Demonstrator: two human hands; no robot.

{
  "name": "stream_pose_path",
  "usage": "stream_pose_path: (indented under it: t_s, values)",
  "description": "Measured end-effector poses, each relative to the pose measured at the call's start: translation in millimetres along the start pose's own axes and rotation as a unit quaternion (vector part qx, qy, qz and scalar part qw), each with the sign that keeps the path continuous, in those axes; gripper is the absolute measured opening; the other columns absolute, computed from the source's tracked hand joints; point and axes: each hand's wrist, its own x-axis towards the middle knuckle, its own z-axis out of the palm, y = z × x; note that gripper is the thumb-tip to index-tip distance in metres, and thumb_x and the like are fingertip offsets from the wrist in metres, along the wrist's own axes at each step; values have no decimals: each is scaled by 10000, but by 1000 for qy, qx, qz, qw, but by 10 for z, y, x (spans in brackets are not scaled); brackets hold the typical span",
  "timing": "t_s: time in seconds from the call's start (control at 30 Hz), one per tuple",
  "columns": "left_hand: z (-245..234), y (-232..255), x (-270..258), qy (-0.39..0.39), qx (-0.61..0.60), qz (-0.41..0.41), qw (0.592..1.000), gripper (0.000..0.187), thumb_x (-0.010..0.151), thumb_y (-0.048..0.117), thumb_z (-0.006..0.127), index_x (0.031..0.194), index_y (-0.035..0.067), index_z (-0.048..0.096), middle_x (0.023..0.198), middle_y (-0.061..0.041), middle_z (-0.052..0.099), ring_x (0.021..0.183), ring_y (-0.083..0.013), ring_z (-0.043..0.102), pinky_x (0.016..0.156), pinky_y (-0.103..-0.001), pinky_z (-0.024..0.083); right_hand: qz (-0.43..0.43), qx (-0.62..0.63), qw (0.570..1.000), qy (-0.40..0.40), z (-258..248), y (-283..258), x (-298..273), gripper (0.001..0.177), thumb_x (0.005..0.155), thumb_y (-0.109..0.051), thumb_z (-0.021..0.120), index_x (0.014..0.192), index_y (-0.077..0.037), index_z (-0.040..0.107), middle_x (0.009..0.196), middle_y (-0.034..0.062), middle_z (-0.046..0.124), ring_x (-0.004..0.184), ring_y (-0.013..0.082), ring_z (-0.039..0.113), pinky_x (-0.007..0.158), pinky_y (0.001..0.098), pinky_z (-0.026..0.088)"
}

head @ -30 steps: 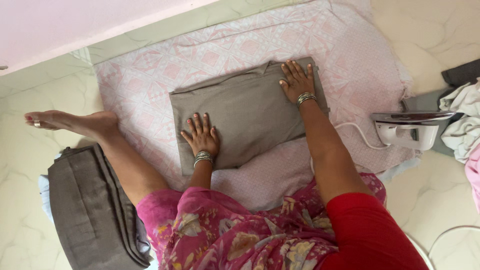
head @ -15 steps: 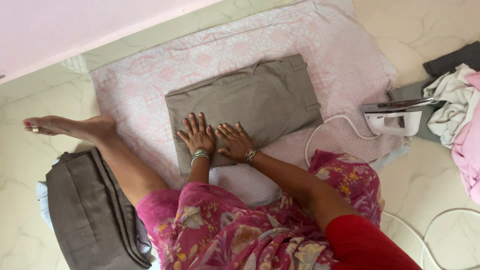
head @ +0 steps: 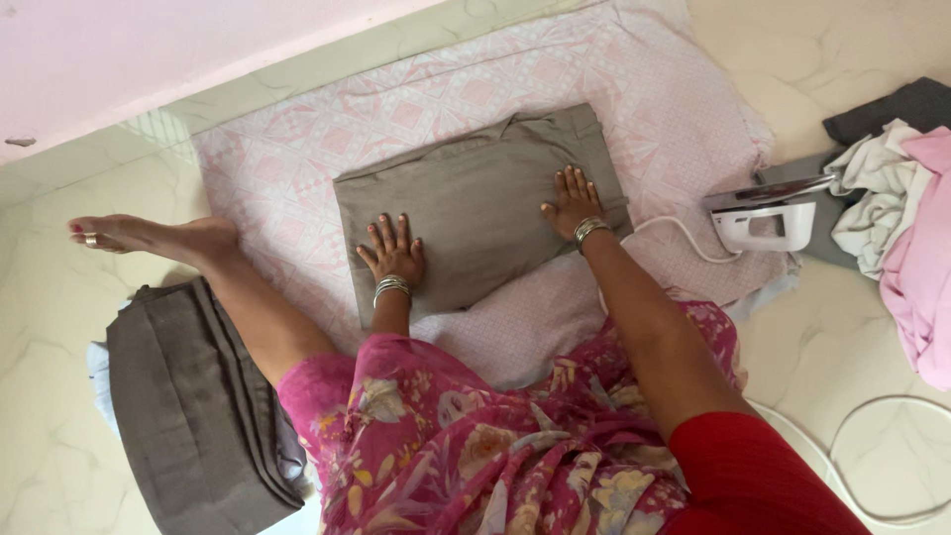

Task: The person irons a pair of gray trousers on a patterned mat on the floor, folding and smoothing the fabric before ironing. After finishing the trousers, the person picks up a pink shirt and begins to unfold and smooth it out on the mat.

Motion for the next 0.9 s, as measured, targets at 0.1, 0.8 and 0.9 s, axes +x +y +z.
stream_pose_path:
  t_s: [0.1,0.8,0.9]
  values:
    - [2,-179,-181,20,-3,29,999,671,1024,518,310,1642,330,129,1724,-40,11,1580,-317,-15,1229,-638,-26,-84,58,993,-58,-145,136,6,753,1005,-564,458,1603,-139,287,1653,186,255,1523,329,250,1210,493,230]
    - [182,-470,-1505,-64,-10,-172,983,745,1012,559,345,1637,314,20,1719,-117,-88,1576,-385,-61,1161,-730,119,404,825,241,313,-603,1928,-1580,336,840,-167,786,1112,-100,600,910,54,623,807,204,683,715,363,557]
    - [224,-474,-1538,-79,13,-163,983,783,1016,551,366,1633,201,36,1716,-145,-42,1573,-392,-29,1200,-663,128,419,772,287,381,-673,1908,-1532,447,796,-133,804,1179,-84,579,997,87,643,860,230,700,746,370,579]
